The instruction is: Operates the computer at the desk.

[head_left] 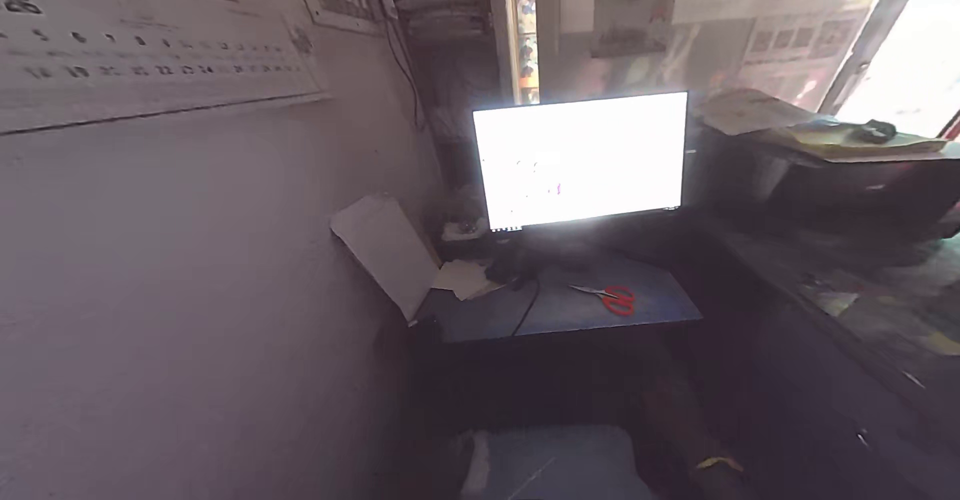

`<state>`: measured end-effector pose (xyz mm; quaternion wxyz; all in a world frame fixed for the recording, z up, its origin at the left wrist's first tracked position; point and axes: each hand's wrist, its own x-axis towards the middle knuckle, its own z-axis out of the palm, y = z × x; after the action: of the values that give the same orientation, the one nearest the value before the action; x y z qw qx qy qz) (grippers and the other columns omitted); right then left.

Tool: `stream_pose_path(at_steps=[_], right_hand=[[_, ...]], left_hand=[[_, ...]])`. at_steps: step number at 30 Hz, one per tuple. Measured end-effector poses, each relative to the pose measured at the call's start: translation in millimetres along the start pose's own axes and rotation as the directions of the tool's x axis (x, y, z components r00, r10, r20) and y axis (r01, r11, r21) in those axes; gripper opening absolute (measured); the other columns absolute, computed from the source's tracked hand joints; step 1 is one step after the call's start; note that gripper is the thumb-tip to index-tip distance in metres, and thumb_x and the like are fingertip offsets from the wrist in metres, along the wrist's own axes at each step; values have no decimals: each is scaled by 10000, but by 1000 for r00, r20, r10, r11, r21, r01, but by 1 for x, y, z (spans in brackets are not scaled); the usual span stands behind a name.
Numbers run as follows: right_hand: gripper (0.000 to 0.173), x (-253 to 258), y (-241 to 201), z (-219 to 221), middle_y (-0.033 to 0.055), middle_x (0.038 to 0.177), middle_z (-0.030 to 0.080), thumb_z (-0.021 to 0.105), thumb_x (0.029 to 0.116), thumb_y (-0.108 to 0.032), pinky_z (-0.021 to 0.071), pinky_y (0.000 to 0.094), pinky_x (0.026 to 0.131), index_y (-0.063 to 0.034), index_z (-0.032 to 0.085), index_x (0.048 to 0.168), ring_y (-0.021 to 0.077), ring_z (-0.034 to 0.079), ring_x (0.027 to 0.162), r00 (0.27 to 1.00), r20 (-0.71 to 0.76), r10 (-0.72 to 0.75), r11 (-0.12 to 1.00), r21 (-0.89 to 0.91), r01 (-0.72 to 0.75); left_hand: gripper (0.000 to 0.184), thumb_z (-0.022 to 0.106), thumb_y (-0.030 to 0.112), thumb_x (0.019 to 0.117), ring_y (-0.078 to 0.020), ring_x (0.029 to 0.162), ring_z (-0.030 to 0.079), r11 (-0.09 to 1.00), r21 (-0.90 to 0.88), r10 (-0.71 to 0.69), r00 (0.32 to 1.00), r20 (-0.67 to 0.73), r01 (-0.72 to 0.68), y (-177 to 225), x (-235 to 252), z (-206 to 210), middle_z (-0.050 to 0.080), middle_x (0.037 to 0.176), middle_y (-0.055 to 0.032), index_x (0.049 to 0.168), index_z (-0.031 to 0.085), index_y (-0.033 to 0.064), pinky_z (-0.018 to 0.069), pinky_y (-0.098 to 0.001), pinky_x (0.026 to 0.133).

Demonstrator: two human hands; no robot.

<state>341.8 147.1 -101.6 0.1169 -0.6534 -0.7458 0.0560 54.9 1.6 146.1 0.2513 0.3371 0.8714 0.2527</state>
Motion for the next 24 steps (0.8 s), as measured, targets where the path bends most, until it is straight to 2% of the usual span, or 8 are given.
stream_pose_path(at_steps=[1, 2, 3, 5, 8, 12, 19, 24], right_hand=[[461, -1, 3, 0, 191, 1446, 587, 491, 1041, -328, 392, 536, 1168, -50, 629, 1382, 373, 511, 1388, 1000, -16, 18, 999, 28, -17], [471, -3, 3, -3, 193, 1481, 554, 490, 1045, -335, 382, 519, 1183, -60, 609, 1408, 365, 482, 1417, 999, -6, 37, 998, 59, -37], [474, -4, 4, -6, 200, 1501, 531, 499, 1046, -338, 381, 514, 1186, -66, 598, 1421, 365, 467, 1429, 999, -5, 47, 995, 91, -46], [471, -5, 8, -5, 201, 1509, 519, 521, 1037, -332, 392, 508, 1182, -76, 597, 1425, 366, 466, 1430, 999, -38, 26, 993, 114, -21], [463, -3, 16, 5, 202, 1497, 534, 539, 1025, -329, 413, 510, 1165, -87, 614, 1413, 370, 491, 1410, 993, -118, -22, 996, 82, 32], [474, -6, 16, 6, 218, 1499, 528, 527, 1031, -324, 413, 515, 1164, -76, 598, 1428, 383, 490, 1410, 993, -118, -25, 997, 69, 33], [482, -8, 19, 10, 198, 1527, 504, 515, 1035, -332, 392, 500, 1183, -98, 580, 1451, 364, 461, 1438, 997, -76, 6, 999, 42, -3], [508, -8, 24, 10, 193, 1526, 509, 484, 1048, -351, 364, 511, 1200, -89, 549, 1478, 371, 447, 1446, 999, -37, -14, 1000, 3, 14]], left_hand=[[403, 659, 230, 960, -312, 1234, 609, 993, 57, 103, 992, -75, -99, -49, 35, 37, 653, 1310, -205, 1267, 655, -32, 445, -443, 1066], [451, 691, 370, 901, -312, 1159, 655, 958, 176, 251, 959, -130, -227, -111, 78, 79, 700, 1220, -178, 1191, 709, 25, 504, -493, 1004], [498, 667, 478, 896, -310, 1148, 662, 922, 261, 326, 937, -129, -285, -158, 114, 112, 707, 1199, -158, 1179, 721, 71, 524, -524, 986], [552, 595, 560, 924, -326, 1205, 636, 868, 366, 387, 919, -75, -335, -200, 150, 139, 687, 1252, -158, 1209, 714, 102, 509, -548, 1017], [531, 600, 513, 936, -364, 1292, 579, 837, 385, 449, 890, -75, -390, -199, 151, 139, 645, 1331, -194, 1215, 711, 76, 462, -553, 1078], [516, 470, 528, 977, -369, 1383, 509, 685, 523, 636, 766, -91, -506, -226, 174, 157, 642, 1376, -144, 1201, 737, 148, 397, -552, 1146], [509, 523, 470, 982, -368, 1430, 452, 785, 416, 518, 855, -34, -459, -199, 150, 139, 557, 1471, -172, 1291, 684, 99, 365, -539, 1171], [477, 622, 462, 916, -332, 1268, 590, 866, 335, 422, 902, -90, -371, -211, 168, 157, 653, 1319, -148, 1235, 700, 115, 479, -553, 1055]])
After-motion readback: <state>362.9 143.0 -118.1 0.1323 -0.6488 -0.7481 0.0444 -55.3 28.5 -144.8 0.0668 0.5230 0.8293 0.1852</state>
